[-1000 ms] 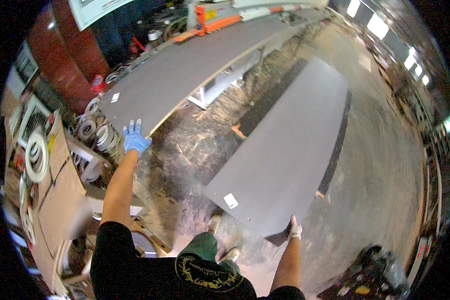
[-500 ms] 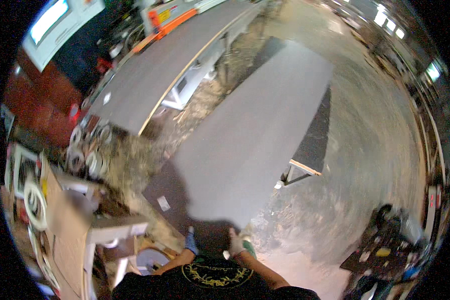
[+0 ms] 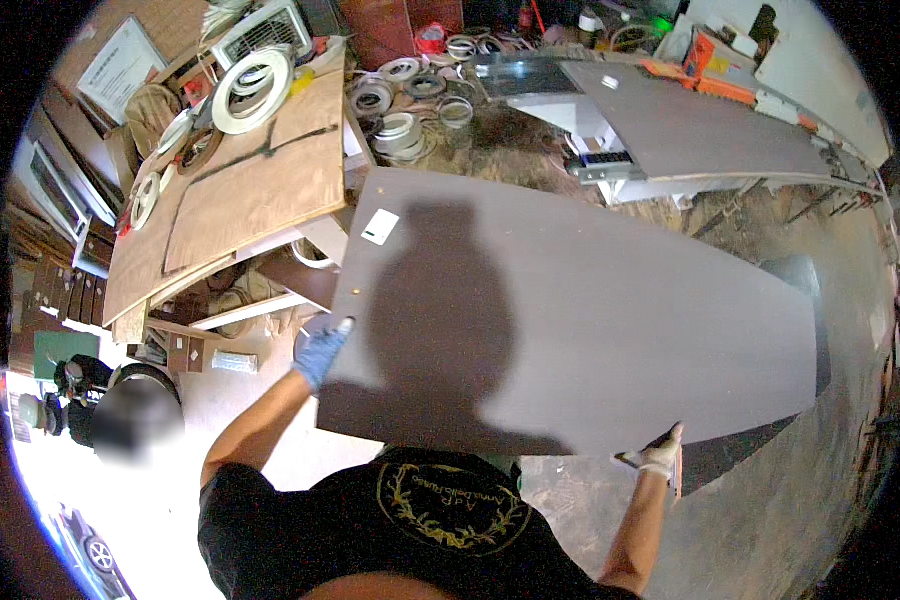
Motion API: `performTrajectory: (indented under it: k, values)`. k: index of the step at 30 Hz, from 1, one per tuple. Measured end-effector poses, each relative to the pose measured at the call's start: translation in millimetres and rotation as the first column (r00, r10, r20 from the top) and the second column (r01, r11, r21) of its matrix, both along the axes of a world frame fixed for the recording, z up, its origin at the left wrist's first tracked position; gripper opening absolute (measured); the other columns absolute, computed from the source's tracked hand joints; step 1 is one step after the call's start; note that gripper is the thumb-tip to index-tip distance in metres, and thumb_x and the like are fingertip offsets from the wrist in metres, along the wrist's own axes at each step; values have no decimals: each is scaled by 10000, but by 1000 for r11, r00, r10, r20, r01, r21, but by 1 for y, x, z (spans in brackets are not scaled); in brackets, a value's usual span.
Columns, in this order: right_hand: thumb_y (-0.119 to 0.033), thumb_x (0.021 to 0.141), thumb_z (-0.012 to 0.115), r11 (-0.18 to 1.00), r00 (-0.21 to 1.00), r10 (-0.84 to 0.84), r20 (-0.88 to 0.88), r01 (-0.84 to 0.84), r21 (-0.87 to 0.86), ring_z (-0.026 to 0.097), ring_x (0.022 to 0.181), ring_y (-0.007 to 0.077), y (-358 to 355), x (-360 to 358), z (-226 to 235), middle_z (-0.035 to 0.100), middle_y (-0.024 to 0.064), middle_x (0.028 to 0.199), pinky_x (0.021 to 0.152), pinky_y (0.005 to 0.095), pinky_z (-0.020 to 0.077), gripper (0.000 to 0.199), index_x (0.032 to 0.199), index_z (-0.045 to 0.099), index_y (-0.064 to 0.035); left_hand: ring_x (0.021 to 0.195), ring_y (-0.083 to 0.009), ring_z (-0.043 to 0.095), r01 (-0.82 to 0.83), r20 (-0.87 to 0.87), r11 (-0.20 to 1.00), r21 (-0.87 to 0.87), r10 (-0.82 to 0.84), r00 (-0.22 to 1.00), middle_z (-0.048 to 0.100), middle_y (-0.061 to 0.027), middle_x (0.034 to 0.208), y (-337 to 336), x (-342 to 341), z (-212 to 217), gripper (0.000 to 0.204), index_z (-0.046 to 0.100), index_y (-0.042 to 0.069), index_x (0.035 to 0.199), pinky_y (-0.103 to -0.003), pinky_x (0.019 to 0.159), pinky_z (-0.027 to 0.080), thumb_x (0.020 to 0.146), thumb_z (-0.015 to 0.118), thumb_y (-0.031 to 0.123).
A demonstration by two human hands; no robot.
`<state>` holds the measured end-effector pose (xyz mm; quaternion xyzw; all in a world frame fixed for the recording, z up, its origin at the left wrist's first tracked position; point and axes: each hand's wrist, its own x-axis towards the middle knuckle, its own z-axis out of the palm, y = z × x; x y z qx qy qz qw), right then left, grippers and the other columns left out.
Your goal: The person repeatedly picks up large flat panels from the floor and places them onto a conveyor or table. The person handles the panels one at a time, walking back and forth between the floor and the conveyor.
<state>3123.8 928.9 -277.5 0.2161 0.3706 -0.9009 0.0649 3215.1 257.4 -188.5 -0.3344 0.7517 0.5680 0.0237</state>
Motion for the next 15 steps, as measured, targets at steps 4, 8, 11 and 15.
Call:
performTrajectory:
  k: [4,8,11,15]
  values:
    - [-528,831,468,979,967,-124,221,155,-131,384,1214,321,-112,28,37,410,88,1342,1025,485,291,651,1327,368,-119,929,-191,508,-21,31,998,-64,23,999,573,-143,1051,-61,-4,89,659,542,-27,1124,-321,824,432,796,574,544]
    - [-595,787,489,973,980,-24,195,67,-220,318,1252,336,-264,67,55,345,123,1382,1061,466,226,795,1354,299,-71,1035,-227,493,-133,12,975,-177,137,990,542,-154,1159,-207,-11,84,639,520,-61,1149,-352,906,393,805,598,473]
    - [-557,854,429,884,933,274,232,-150,-443,320,1260,320,-319,94,19,338,162,1381,1070,447,223,734,1339,325,-16,1117,-304,472,112,312,724,-680,148,938,525,-193,1187,-274,-38,75,634,485,26,1234,-383,953,360,828,522,513]
    - [-517,857,462,856,955,273,112,-188,-482,349,1253,316,-333,84,50,357,161,1372,1067,432,242,700,1311,374,9,1250,-343,338,222,252,139,-965,263,931,358,-170,1370,-233,-125,49,667,362,160,1347,-496,1021,223,831,439,575]
